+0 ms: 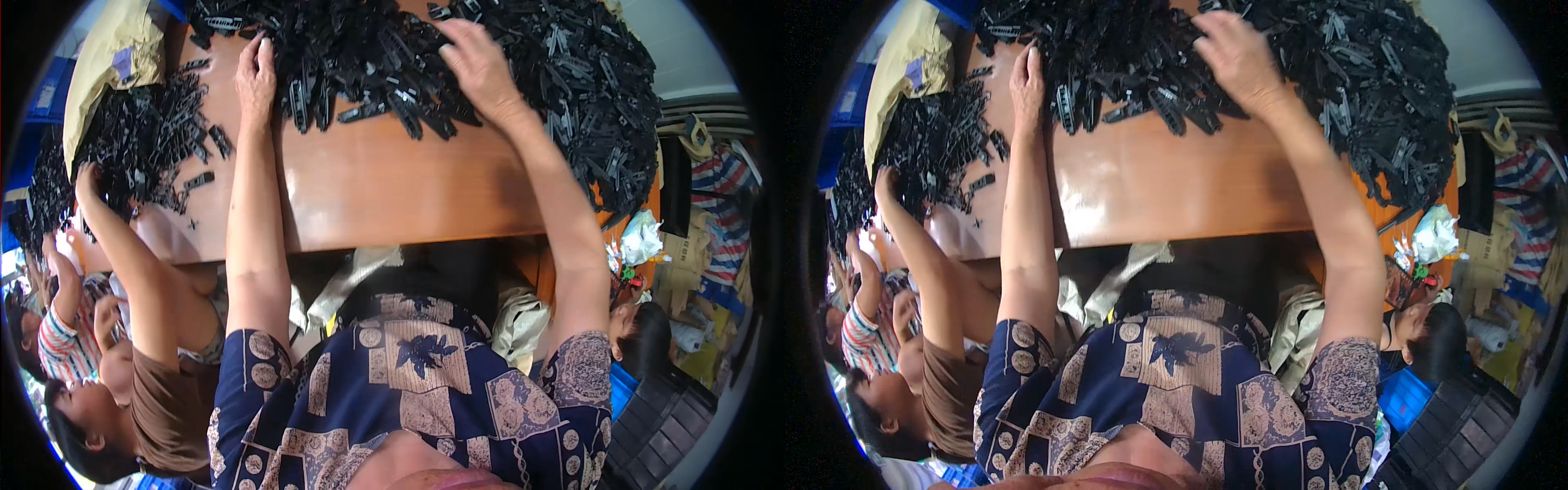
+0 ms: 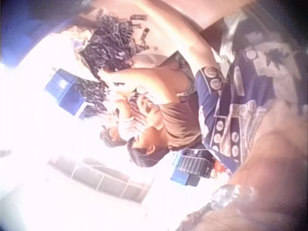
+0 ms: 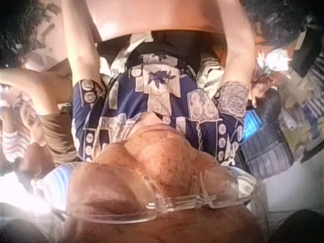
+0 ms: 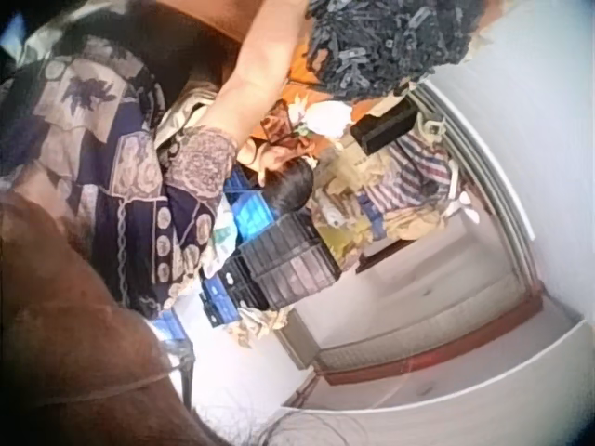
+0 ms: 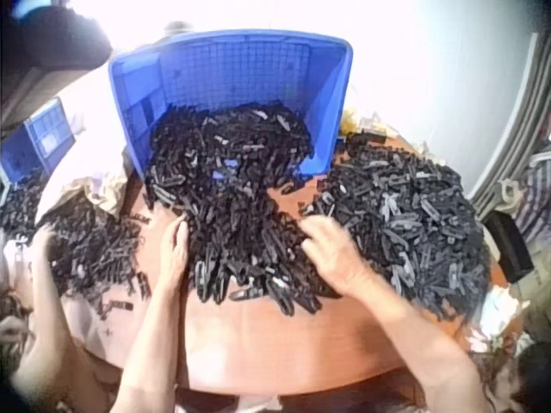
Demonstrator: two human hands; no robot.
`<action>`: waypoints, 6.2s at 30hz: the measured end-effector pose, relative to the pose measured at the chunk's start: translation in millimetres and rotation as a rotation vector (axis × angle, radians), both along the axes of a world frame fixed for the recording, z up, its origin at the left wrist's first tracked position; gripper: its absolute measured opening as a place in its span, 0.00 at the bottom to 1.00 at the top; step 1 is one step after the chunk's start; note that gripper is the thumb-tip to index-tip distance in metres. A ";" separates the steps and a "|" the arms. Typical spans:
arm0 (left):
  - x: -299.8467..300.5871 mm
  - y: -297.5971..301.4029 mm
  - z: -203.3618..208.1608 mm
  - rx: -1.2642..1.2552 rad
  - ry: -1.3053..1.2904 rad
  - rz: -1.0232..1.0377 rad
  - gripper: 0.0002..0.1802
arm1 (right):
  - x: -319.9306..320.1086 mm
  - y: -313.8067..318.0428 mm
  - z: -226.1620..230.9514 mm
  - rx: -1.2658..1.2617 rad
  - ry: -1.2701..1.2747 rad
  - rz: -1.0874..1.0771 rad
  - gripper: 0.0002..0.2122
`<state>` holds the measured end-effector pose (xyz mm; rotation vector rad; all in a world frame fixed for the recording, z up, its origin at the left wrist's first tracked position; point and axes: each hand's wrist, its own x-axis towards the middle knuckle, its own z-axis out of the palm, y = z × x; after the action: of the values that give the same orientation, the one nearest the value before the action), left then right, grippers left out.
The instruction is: The person assembles plastic components by hand, stacks the assembled pieces on the table, deposits them into a sack under the desk, and assembles more plastic components by hand.
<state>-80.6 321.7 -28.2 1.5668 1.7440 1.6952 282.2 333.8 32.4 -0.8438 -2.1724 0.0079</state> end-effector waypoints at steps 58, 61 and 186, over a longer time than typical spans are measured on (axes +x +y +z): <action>136.9 -198.5 37.8 -0.103 0.672 -0.623 0.18 | 45.8 -197.0 -2.1 -0.755 -0.012 -0.103 0.10; 132.3 -195.2 29.2 -0.025 0.666 -0.612 0.17 | 28.2 -195.9 10.2 -0.525 -0.268 0.018 0.10; 174.8 -141.0 34.1 -0.264 0.538 -0.764 0.12 | 63.2 -137.7 14.3 -0.532 -0.410 0.052 0.10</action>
<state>94.2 180.7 5.9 2.2744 1.1992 0.6956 345.4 196.1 46.6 -1.1609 -2.6264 0.4974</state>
